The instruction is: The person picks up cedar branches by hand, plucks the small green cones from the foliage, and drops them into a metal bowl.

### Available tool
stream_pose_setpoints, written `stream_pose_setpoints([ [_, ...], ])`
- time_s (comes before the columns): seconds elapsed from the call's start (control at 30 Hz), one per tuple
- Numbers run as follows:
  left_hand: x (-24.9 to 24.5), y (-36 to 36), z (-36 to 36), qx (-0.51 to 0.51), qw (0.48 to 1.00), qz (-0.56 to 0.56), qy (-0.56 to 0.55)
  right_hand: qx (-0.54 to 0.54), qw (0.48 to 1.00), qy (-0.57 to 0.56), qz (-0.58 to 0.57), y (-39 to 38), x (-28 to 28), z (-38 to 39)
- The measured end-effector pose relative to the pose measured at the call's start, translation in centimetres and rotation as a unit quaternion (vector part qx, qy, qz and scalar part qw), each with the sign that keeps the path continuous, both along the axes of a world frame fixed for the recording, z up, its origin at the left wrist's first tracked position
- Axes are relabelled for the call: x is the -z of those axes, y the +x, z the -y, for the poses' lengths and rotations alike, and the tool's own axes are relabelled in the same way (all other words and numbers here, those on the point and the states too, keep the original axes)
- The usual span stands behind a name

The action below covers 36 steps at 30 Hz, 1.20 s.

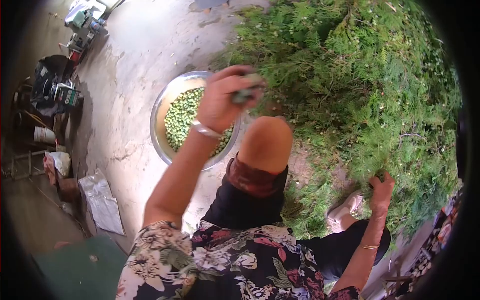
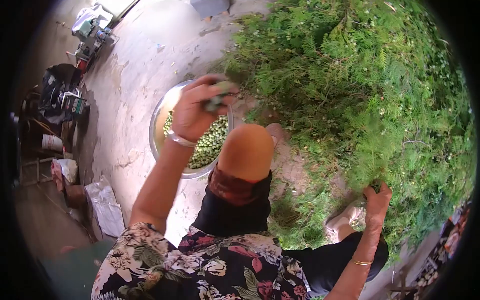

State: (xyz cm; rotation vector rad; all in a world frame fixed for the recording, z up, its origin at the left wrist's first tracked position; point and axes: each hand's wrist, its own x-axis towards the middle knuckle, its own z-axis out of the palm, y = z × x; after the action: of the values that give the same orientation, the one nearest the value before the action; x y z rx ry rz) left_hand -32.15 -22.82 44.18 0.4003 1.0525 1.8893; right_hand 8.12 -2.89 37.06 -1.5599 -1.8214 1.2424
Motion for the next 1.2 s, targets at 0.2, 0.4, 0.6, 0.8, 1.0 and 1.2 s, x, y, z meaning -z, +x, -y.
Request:
stream_pose_setpoints([
  [0.2,7.9,-7.8,14.5,-0.148,0.855,-0.291,-0.402,0.003,0.999,0.041,-0.013,1.4,-1.5,-0.3],
  [0.4,12.0,-11.0,18.8,-0.305,0.829,-0.195,-0.426,0.052,0.990,0.114,-0.057,4.5,-6.5,1.4],
  [0.6,8.2,-7.6,11.5,-0.262,0.888,-0.225,-0.304,0.231,0.921,0.248,0.190,22.4,-8.3,6.4],
  [0.8,2.9,-1.6,1.7,-0.089,0.910,-0.326,-0.239,0.206,0.843,0.091,0.488,45.6,-0.4,28.5],
  [1.0,0.9,5.5,-7.7,0.180,0.836,-0.459,-0.240,0.276,0.714,-0.284,0.578,41.7,-3.2,38.8],
  [1.2,5.1,13.4,-16.5,0.392,0.643,-0.637,-0.164,0.260,0.857,0.154,0.417,30.8,-7.1,18.7],
])
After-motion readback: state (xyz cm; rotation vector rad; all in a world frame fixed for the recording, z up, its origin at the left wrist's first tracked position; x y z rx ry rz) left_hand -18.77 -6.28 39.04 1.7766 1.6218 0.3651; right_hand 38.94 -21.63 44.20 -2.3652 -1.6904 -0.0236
